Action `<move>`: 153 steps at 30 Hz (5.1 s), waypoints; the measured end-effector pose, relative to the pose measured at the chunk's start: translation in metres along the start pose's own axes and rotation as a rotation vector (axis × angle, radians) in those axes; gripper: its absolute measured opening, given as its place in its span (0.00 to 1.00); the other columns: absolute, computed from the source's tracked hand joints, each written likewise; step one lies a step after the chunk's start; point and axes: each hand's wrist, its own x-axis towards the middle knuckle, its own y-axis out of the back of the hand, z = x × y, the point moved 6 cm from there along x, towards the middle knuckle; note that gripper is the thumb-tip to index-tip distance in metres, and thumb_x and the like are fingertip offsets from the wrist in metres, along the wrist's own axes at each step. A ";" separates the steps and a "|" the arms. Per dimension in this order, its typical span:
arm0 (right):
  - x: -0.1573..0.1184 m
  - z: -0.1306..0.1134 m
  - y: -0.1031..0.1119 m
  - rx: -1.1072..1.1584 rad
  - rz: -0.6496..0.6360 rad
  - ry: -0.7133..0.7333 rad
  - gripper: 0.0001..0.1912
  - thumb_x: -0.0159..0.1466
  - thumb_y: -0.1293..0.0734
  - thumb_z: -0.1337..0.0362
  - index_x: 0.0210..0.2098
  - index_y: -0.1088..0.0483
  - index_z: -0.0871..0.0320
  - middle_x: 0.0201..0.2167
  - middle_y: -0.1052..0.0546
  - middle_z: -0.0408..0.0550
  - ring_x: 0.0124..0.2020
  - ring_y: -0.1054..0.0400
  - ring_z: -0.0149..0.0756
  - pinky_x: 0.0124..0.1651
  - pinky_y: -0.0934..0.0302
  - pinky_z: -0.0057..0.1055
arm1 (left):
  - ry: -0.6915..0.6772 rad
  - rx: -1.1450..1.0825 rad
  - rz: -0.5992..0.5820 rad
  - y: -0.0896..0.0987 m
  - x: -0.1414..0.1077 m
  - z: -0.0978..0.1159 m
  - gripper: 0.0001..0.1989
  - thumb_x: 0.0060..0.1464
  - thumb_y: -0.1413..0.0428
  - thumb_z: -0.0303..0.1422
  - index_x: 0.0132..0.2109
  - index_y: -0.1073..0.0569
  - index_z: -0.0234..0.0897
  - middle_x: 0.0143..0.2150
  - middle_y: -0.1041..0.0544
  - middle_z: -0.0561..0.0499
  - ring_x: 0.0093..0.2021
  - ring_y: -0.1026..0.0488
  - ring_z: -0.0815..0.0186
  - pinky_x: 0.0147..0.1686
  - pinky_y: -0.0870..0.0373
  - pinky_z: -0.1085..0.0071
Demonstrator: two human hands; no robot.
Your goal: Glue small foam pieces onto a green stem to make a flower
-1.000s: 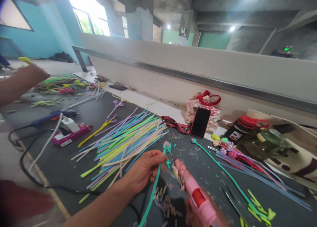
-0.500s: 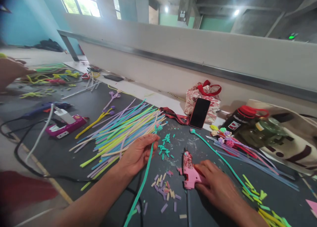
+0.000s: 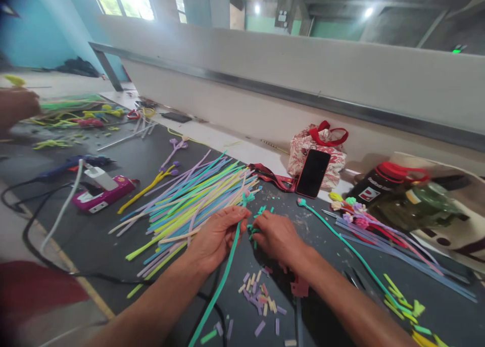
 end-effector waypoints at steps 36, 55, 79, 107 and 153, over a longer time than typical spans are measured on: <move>-0.048 0.004 0.022 1.162 0.454 -0.463 0.08 0.55 0.32 0.60 0.26 0.33 0.59 0.15 0.35 0.35 0.16 0.46 0.22 0.19 0.53 0.20 | 0.157 0.006 -0.043 -0.016 -0.008 -0.032 0.13 0.40 0.39 0.37 0.25 0.32 0.32 0.17 0.32 0.57 0.14 0.40 0.79 0.14 0.48 0.81; -0.051 0.001 0.007 1.611 0.164 -0.425 0.11 0.50 0.28 0.60 0.27 0.30 0.60 0.21 0.26 0.42 0.16 0.37 0.22 0.15 0.49 0.16 | 0.176 0.020 -0.111 -0.022 -0.012 -0.031 0.10 0.40 0.40 0.33 0.24 0.32 0.32 0.18 0.30 0.55 0.14 0.39 0.78 0.13 0.49 0.81; -0.075 0.005 0.075 0.583 0.110 -0.082 0.06 0.59 0.36 0.64 0.27 0.27 0.56 0.36 0.35 0.46 0.41 0.39 0.36 0.43 0.45 0.32 | 0.360 0.442 -0.296 -0.032 -0.021 -0.043 0.06 0.37 0.44 0.30 0.19 0.33 0.35 0.10 0.37 0.59 0.07 0.47 0.77 0.09 0.53 0.79; -0.077 0.002 0.069 0.466 0.127 -0.046 0.04 0.57 0.36 0.67 0.26 0.30 0.56 0.35 0.35 0.45 0.38 0.37 0.35 0.43 0.44 0.31 | 0.379 0.436 -0.370 -0.032 -0.022 -0.045 0.04 0.38 0.46 0.30 0.22 0.30 0.34 0.10 0.37 0.59 0.07 0.46 0.76 0.08 0.51 0.79; -0.091 0.016 0.073 0.644 0.457 -0.178 0.07 0.58 0.37 0.65 0.32 0.28 0.56 0.34 0.33 0.47 0.33 0.35 0.33 0.30 0.38 0.27 | 0.236 -0.004 -0.277 -0.032 -0.024 -0.030 0.13 0.43 0.41 0.38 0.30 0.28 0.30 0.15 0.35 0.57 0.10 0.50 0.82 0.10 0.60 0.81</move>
